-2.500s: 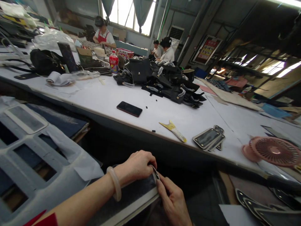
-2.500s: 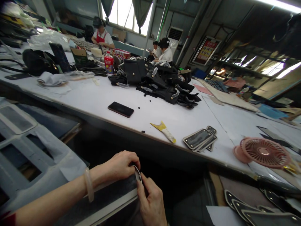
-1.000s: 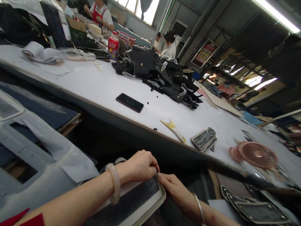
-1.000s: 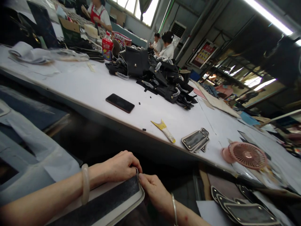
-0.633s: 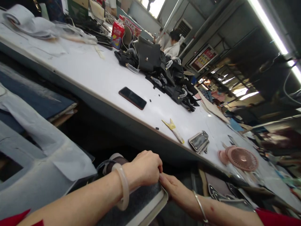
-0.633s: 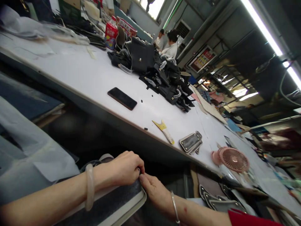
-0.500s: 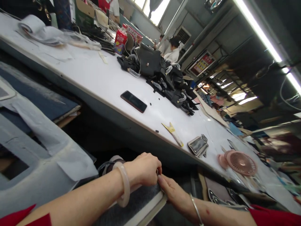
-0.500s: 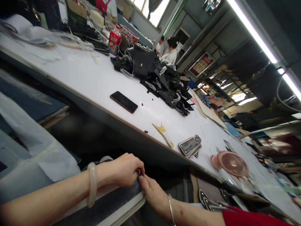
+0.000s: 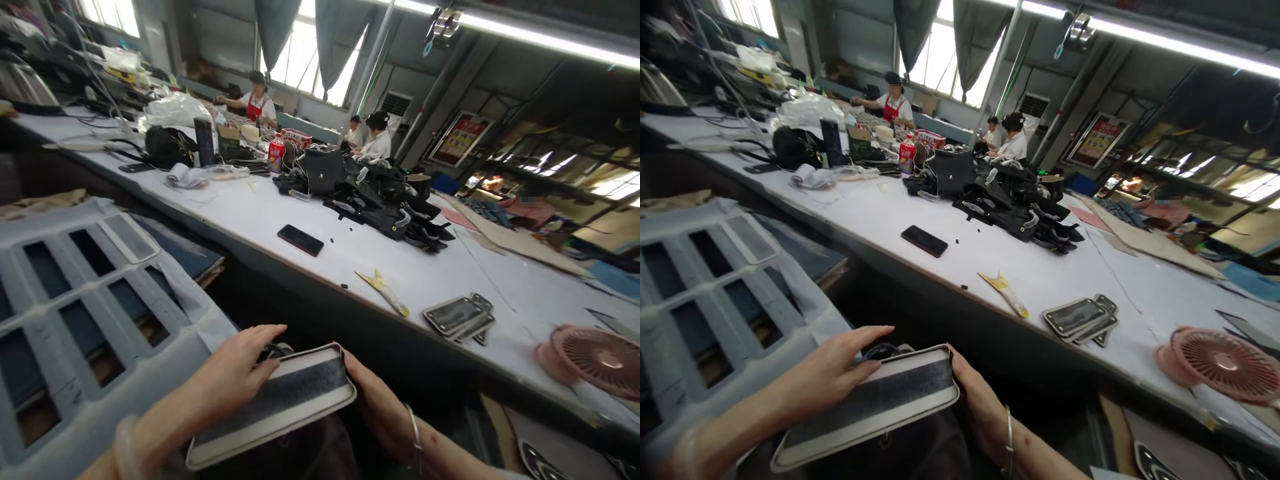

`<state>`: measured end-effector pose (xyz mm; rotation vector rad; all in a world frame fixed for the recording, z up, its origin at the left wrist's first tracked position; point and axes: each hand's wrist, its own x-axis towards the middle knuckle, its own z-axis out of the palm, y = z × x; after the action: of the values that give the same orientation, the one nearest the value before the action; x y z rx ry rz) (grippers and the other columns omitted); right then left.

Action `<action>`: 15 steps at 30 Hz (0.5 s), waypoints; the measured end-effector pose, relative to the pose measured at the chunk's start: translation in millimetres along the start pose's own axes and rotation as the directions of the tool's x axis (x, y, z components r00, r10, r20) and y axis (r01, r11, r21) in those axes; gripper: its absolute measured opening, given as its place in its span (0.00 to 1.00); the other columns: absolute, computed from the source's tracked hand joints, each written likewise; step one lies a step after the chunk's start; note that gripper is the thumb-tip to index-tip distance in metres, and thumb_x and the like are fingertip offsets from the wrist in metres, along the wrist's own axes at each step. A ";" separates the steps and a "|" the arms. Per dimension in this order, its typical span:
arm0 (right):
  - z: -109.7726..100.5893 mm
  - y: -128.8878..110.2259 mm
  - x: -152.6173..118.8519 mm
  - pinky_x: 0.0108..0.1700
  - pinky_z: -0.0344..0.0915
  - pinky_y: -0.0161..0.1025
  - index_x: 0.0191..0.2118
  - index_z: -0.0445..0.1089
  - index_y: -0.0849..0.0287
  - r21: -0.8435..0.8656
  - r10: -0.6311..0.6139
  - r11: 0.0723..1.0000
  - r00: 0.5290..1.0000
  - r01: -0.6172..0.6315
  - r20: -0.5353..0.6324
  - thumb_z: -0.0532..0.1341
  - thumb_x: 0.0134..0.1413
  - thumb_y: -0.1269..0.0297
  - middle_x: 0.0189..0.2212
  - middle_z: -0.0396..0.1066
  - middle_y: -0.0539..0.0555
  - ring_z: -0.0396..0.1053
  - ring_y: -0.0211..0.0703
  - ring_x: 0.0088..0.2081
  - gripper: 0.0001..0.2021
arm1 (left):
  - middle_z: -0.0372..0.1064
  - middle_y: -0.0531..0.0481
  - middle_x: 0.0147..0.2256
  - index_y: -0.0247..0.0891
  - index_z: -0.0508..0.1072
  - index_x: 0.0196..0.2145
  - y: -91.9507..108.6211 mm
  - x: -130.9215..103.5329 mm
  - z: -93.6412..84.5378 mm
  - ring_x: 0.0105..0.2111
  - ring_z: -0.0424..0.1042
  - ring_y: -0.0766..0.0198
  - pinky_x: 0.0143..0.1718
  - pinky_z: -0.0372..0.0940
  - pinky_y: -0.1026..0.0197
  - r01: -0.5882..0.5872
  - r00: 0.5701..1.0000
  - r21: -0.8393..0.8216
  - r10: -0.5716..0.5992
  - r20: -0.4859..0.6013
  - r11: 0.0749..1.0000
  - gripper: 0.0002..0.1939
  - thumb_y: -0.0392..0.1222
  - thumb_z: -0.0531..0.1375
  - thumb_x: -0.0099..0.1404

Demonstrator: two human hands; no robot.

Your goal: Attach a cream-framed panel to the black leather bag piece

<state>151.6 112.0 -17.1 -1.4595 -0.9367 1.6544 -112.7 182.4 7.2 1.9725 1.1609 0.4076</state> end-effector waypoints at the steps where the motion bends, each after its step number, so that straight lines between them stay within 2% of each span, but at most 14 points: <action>1: 0.4 -1.0 -0.7 0.64 0.53 0.47 0.62 0.64 0.52 0.043 -0.008 0.999 1.000 0.007 0.020 0.57 0.61 0.45 0.62 0.62 0.53 0.57 0.51 0.63 0.28 | 0.68 0.45 0.59 0.36 0.67 0.60 -3.4 -8.9 -1.8 0.58 0.67 0.53 0.62 0.59 0.51 0.044 0.998 -0.016 -0.045 -0.049 0.999 0.27 0.44 0.53 0.64; 3: -1.7 0.0 0.8 0.63 0.55 0.47 0.60 0.67 0.54 0.088 -0.027 0.996 0.999 0.024 0.039 0.61 0.59 0.46 0.59 0.65 0.55 0.60 0.52 0.61 0.27 | 0.71 0.46 0.56 0.38 0.68 0.59 -10.7 -25.1 -4.5 0.54 0.71 0.51 0.58 0.64 0.50 0.137 0.981 -0.067 -0.145 -0.129 0.988 0.27 0.48 0.53 0.65; 6: -10.4 6.2 5.9 0.64 0.53 0.46 0.57 0.70 0.56 0.067 -0.050 0.997 0.999 0.049 0.008 0.65 0.53 0.45 0.56 0.69 0.56 0.61 0.52 0.60 0.29 | 0.73 0.50 0.54 0.44 0.70 0.57 -21.2 -44.1 -5.5 0.47 0.76 0.52 0.51 0.69 0.52 0.231 0.945 -0.143 -0.257 -0.204 0.962 0.26 0.53 0.54 0.65; 9: -20.5 9.3 9.4 0.64 0.52 0.46 0.56 0.71 0.54 0.046 -0.041 0.998 0.999 0.040 0.033 0.66 0.53 0.46 0.55 0.70 0.55 0.63 0.51 0.58 0.28 | 0.73 0.51 0.54 0.44 0.72 0.56 -25.9 -53.3 -2.2 0.51 0.73 0.52 0.55 0.67 0.51 0.274 0.918 -0.151 -0.305 -0.253 0.950 0.24 0.53 0.54 0.65; 12: -29.8 7.5 18.3 0.60 0.57 0.46 0.52 0.74 0.59 0.093 0.017 0.995 0.987 -0.032 0.160 0.60 0.59 0.46 0.48 0.74 0.57 0.68 0.51 0.52 0.24 | 0.72 0.49 0.54 0.41 0.72 0.55 -20.9 -48.8 5.7 0.56 0.70 0.53 0.59 0.64 0.50 0.264 0.921 -0.090 -0.279 -0.271 0.960 0.23 0.51 0.53 0.67; 15: -34.5 9.2 45.9 0.51 0.64 0.44 0.42 0.76 0.64 0.014 0.123 0.991 0.968 -0.129 0.219 0.50 0.61 0.36 0.37 0.76 0.58 0.73 0.48 0.43 0.33 | 0.70 0.48 0.57 0.41 0.73 0.55 -8.2 -32.2 17.5 0.57 0.69 0.54 0.60 0.63 0.50 0.185 0.946 0.050 -0.164 -0.278 0.981 0.22 0.49 0.53 0.67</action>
<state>181.2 150.1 -49.6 -1.3626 -0.9499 1.9442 -123.8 149.3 -6.4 1.8986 1.5335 0.5629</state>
